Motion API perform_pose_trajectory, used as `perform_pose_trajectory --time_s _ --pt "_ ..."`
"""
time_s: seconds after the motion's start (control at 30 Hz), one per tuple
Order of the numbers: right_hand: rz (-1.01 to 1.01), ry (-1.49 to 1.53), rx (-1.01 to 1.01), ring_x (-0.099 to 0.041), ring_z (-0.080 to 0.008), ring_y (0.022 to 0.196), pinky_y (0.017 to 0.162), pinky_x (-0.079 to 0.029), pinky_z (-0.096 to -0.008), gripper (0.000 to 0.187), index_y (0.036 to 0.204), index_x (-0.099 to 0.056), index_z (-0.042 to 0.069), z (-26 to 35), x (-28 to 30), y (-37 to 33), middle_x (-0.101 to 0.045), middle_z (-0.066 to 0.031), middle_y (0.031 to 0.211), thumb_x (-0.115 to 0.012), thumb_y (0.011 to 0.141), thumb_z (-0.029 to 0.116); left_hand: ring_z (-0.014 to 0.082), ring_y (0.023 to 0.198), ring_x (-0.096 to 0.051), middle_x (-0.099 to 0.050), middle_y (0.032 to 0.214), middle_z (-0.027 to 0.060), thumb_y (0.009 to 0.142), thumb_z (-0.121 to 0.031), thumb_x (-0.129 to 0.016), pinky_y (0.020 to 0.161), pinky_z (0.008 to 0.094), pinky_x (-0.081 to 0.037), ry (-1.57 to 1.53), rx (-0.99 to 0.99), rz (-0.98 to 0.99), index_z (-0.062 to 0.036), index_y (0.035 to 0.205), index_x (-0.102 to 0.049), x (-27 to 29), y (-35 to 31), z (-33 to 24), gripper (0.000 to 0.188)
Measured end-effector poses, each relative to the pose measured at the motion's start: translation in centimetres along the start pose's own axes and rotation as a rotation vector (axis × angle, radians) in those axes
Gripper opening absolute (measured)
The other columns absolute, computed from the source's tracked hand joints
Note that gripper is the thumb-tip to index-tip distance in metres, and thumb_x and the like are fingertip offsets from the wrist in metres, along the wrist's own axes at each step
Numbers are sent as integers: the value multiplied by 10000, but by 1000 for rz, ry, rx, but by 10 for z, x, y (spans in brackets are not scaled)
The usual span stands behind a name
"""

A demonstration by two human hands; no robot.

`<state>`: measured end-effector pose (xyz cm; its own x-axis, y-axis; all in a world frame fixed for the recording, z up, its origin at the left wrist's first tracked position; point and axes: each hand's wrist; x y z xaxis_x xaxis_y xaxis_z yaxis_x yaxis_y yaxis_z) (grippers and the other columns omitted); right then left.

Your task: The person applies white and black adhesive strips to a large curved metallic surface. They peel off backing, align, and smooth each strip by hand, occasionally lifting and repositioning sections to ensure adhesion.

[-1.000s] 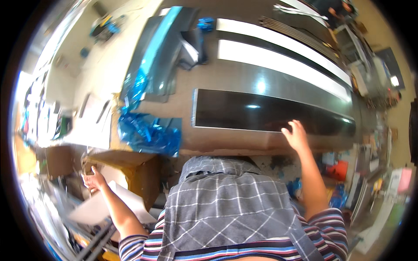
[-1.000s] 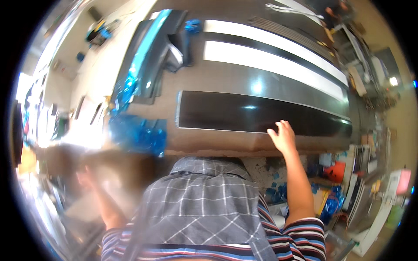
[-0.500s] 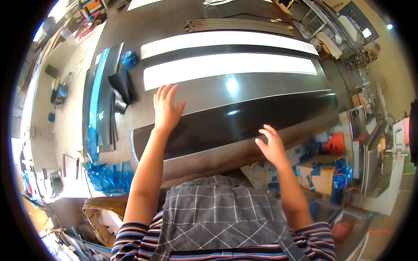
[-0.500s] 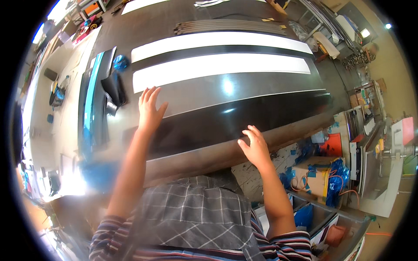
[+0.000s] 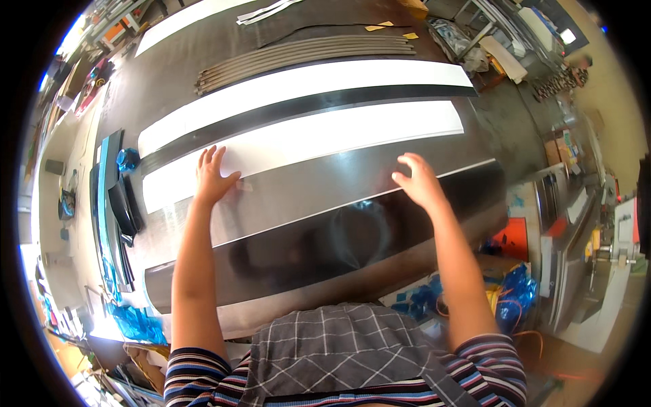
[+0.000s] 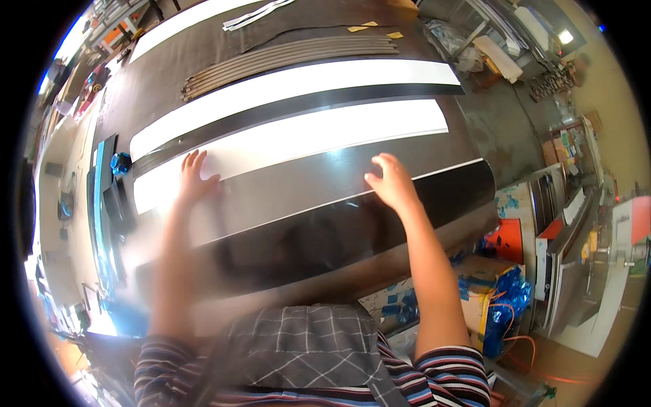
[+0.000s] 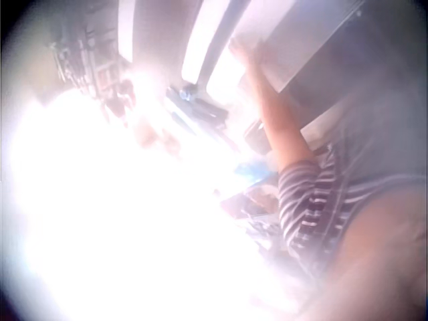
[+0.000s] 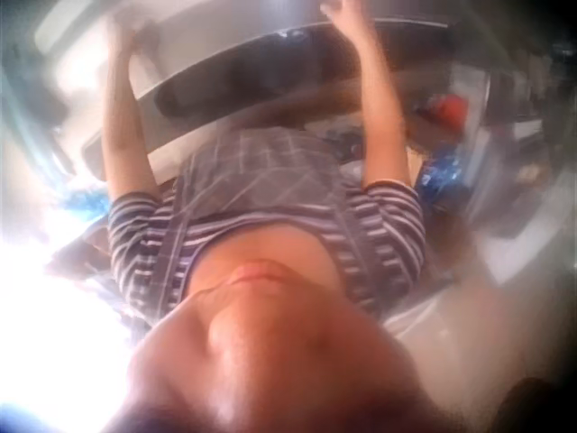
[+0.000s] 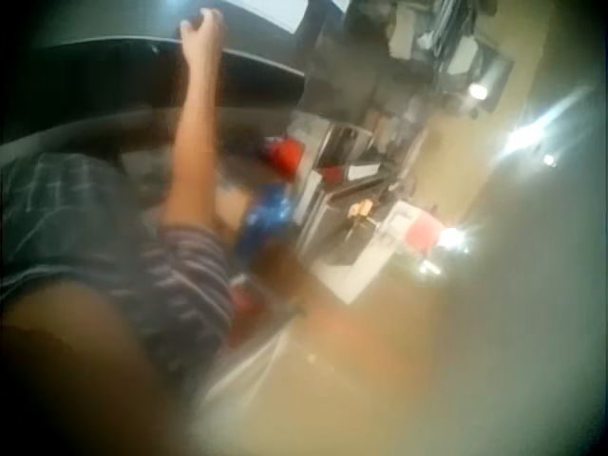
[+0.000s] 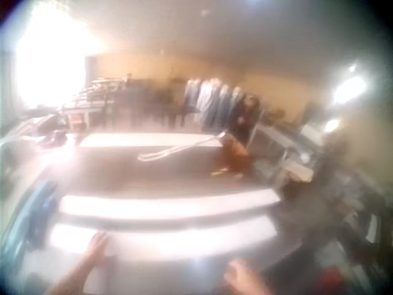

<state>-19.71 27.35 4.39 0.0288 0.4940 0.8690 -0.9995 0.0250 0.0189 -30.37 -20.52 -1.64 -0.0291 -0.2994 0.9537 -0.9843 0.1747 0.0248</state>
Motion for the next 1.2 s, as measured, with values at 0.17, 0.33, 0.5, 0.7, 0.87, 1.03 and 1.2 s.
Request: perform_pose_trajectory --time_s 0.17,0.33,0.5,0.7,0.87,1.03,1.2 --pt "264 -152 43 -456 -320 1258 1056 -378 -379 634 1255 -523 15 -7 14 102 -480 -184 1344 -762 720 256 326 1300 -370 -416 1386 137 620 -359 -820 1051 442 -369 103 45 283 -90 1358 -463 56 26 -22 863" --pt "359 -326 146 -434 -303 1262 1054 -383 -375 782 1287 -490 50 -8 0 158 -492 -151 1299 -821 621 291 298 1226 -431 -469 1265 120 563 -367 -854 1008 421 -404 213 8 315 -89 1337 -464 57 31 -27 911" --pt "373 -497 265 -499 -301 1124 958 -437 -418 683 1120 -547 58 4 0 178 -542 -133 1107 -839 557 312 303 1194 -449 -475 1239 112 532 -351 -873 1002 408 -408 201 -14 287 -93 1348 -444 57 33 -27 957" --pt "253 -490 387 -482 -270 1043 927 -389 -389 481 972 -562 74 3 7 177 -525 -87 1013 -822 595 220 309 1262 -400 -457 1298 114 546 -342 -874 1076 428 -337 210 2 307 -129 1403 -389 62 34 -33 1008" --pt "156 -163 422 -536 -293 915 883 -419 -406 243 870 -526 70 14 24 147 -539 -102 870 -679 689 19 289 1356 -309 -407 1397 105 578 -290 -850 1159 478 -177 203 -87 117 -170 1452 -321 62 14 -23 1029" --pt "-141 -209 581 -589 -308 925 851 -449 -412 243 816 -486 50 20 39 80 -572 -106 893 -608 659 -90 262 1387 -281 -448 1366 98 613 -174 -822 1163 521 -111 207 -56 125 -180 1447 -293 66 -23 1 987" --pt "-295 -358 554 -588 -301 983 844 -456 -404 236 781 -484 43 -27 7 45 -589 -93 951 -585 636 -113 273 1272 -405 -510 1226 70 653 -100 -777 1128 587 -107 160 -136 -428 -164 1372 -423 66 -55 -10 804"
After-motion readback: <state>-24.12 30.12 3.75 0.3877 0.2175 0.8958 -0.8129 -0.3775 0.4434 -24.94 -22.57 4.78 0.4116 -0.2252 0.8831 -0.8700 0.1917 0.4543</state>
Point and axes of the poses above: each hand's wrist, its own y-axis towards the middle knuckle, its own x-axis out of the back of the hand, z = x × y
